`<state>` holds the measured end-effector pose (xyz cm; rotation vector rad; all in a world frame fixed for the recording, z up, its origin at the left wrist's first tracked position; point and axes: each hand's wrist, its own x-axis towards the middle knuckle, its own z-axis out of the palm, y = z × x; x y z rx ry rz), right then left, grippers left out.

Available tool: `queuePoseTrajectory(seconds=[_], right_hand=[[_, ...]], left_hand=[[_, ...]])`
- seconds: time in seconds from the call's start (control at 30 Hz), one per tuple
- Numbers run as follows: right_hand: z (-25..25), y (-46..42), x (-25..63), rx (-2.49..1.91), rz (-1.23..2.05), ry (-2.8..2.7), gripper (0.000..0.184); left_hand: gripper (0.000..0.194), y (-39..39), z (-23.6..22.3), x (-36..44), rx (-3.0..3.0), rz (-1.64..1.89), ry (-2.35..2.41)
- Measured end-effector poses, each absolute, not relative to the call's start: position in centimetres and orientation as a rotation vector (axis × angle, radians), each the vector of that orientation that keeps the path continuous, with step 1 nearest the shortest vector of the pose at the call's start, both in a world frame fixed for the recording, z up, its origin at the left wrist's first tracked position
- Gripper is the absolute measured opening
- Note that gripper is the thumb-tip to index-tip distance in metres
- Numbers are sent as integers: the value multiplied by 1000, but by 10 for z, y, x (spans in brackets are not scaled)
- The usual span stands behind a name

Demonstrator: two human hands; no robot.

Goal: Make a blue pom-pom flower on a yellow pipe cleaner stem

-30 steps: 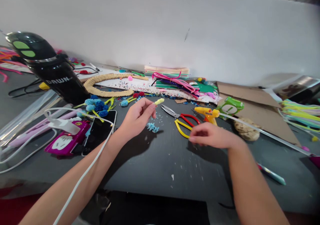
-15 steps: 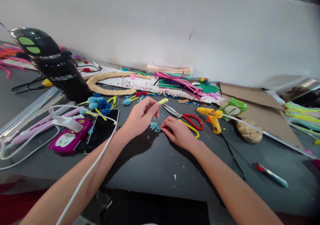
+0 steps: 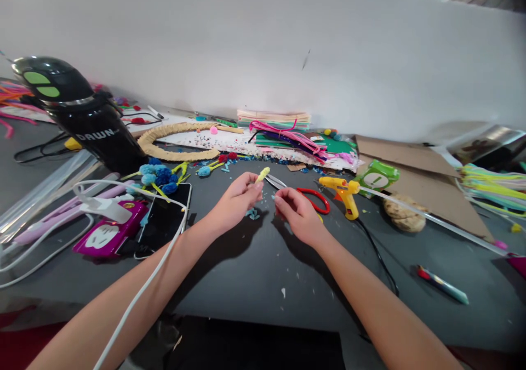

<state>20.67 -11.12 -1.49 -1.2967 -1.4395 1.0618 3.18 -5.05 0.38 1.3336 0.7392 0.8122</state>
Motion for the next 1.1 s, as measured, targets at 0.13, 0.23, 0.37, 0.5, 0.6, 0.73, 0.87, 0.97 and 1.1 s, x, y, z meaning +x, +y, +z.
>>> queuePoseTrajectory(seconds=[0.13, 0.23, 0.37, 0.5, 0.6, 0.73, 0.87, 0.97, 1.1], right_hand=[[-10, -115, 201, -1257, 1014, -1370, 25], [-10, -116, 199, -1237, 1004, -1341, 25], [-11, -117, 196, -1236, 989, -1312, 26], [-11, -119, 195, -1274, 870, -1351, 22], [-10, -121, 195, -1287, 765, -1454, 20], [-9, -122, 197, -1280, 559, -1616, 15], [-6, -123, 200, -1277, 449, -1728, 9], [-3, -123, 203, -1281, 410, -1752, 8], [0, -124, 205, -1314, 390, -1718, 11]], left_hand=[[29, -53, 9, 30, 1420, 806, 767], [30, -54, 11, 29, 1516, 788, 784], [33, -55, 9, 31, 1569, 771, 788], [34, -55, 6, 32, 1571, 766, 804], [36, -54, 4, 32, 1550, 734, 790], [40, -51, 1, 31, 1535, 686, 796], [41, -50, 1, 30, 1517, 635, 781], [40, -50, 2, 29, 1496, 593, 766], [40, -50, 3, 28, 1525, 590, 771]])
